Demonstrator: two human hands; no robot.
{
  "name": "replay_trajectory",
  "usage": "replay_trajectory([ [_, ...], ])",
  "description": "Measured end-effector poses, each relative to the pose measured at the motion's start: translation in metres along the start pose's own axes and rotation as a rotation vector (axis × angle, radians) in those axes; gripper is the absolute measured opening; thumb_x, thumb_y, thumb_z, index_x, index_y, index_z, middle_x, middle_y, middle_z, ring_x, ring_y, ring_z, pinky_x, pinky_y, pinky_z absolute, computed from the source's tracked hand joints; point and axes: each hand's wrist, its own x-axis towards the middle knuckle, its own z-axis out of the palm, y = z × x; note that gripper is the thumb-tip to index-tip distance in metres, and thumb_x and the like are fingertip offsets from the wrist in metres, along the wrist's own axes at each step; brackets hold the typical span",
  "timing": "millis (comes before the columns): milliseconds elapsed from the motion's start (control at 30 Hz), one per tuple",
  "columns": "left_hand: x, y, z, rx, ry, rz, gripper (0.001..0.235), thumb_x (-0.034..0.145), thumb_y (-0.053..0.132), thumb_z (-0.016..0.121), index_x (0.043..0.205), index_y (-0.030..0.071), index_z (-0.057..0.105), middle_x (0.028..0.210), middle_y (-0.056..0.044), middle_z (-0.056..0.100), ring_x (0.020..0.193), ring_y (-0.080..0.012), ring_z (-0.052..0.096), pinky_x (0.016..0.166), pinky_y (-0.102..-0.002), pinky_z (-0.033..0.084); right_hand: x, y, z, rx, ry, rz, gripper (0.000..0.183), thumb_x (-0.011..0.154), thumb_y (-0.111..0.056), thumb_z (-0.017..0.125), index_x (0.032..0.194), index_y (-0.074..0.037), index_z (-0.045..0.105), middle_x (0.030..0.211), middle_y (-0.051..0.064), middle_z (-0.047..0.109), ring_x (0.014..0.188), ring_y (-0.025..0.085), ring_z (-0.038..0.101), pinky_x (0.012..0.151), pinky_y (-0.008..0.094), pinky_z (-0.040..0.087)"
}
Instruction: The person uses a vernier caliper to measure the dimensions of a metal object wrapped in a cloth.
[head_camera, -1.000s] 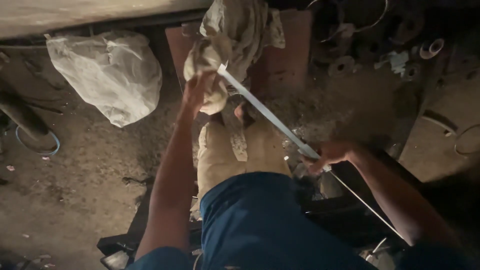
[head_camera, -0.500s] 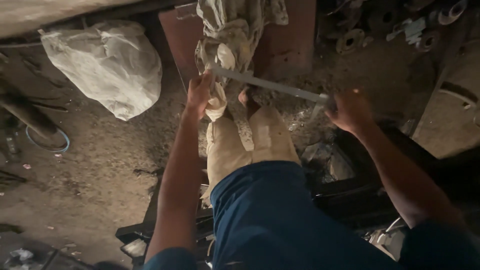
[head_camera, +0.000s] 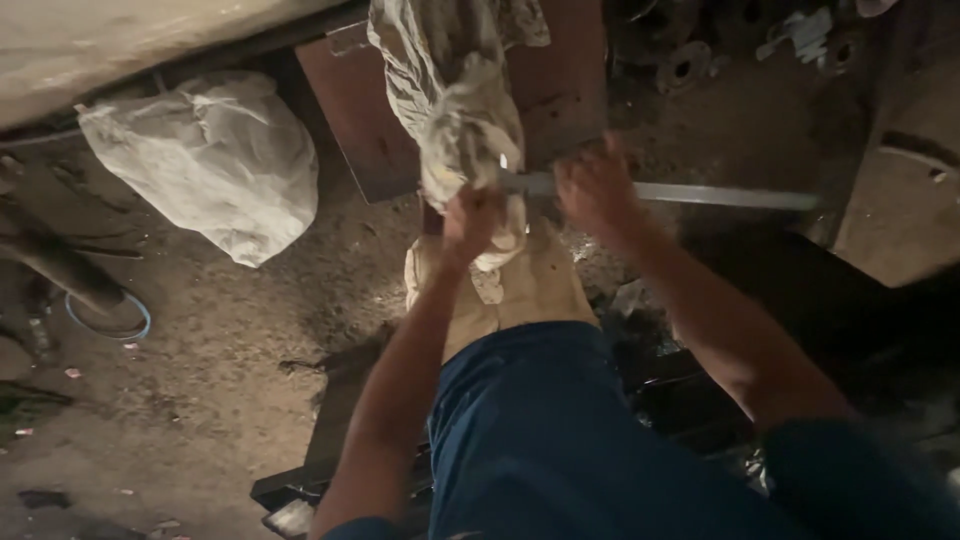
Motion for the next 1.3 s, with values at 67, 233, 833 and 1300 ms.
replay_trajectory([
  [67,0.003,0.038,-0.008,-0.036,-0.277,-0.325,0.046,0.109,0.029,0.058,0.079,0.000,0.077,0.070,-0.011,0.067,0.059,-0.0163,0.062,0.055,-0.035,0.051,0.009,-0.002,0.016,0.014,0.058,-0.022,0.022,0.088,-0.026,0.068,0.099,-0.007,0.070,0.083,0.011,0.072,0.087,0.030,0.070,0.088,0.057,0.050],
  [233,0.001,0.023,-0.023,-0.239,-0.151,-0.590,0.032,0.095,0.029,0.071,0.111,0.002,0.075,0.081,-0.005,0.073,0.062,-0.0122,0.065,0.053,-0.032,0.054,0.015,0.001,0.016,0.003,0.149,-0.030,0.014,0.092,-0.020,0.064,0.096,-0.007,0.068,0.073,0.012,0.068,0.069,0.029,0.068,0.065,0.048,0.051],
  [833,-0.004,0.046,-0.081,-0.260,-0.196,-0.721,0.033,0.087,0.025,0.080,0.115,0.009,0.078,0.085,-0.005,0.073,0.060,-0.0099,0.062,0.050,-0.028,0.055,0.095,-0.023,0.030,0.003,0.115,-0.120,0.020,0.099,-0.023,0.061,0.106,-0.005,0.067,0.074,0.008,0.066,0.078,0.027,0.066,0.094,0.058,0.047],
  [1300,-0.079,-0.050,-0.112,-0.289,0.025,-0.719,0.044,0.091,0.009,0.072,0.134,0.012,0.060,0.091,-0.002,0.066,0.066,-0.0081,0.057,0.050,-0.027,0.048,0.289,-0.081,0.084,-0.124,0.311,0.039,0.034,0.088,-0.034,0.063,0.108,-0.007,0.068,0.096,0.016,0.074,0.086,0.028,0.069,0.077,0.054,0.050],
])
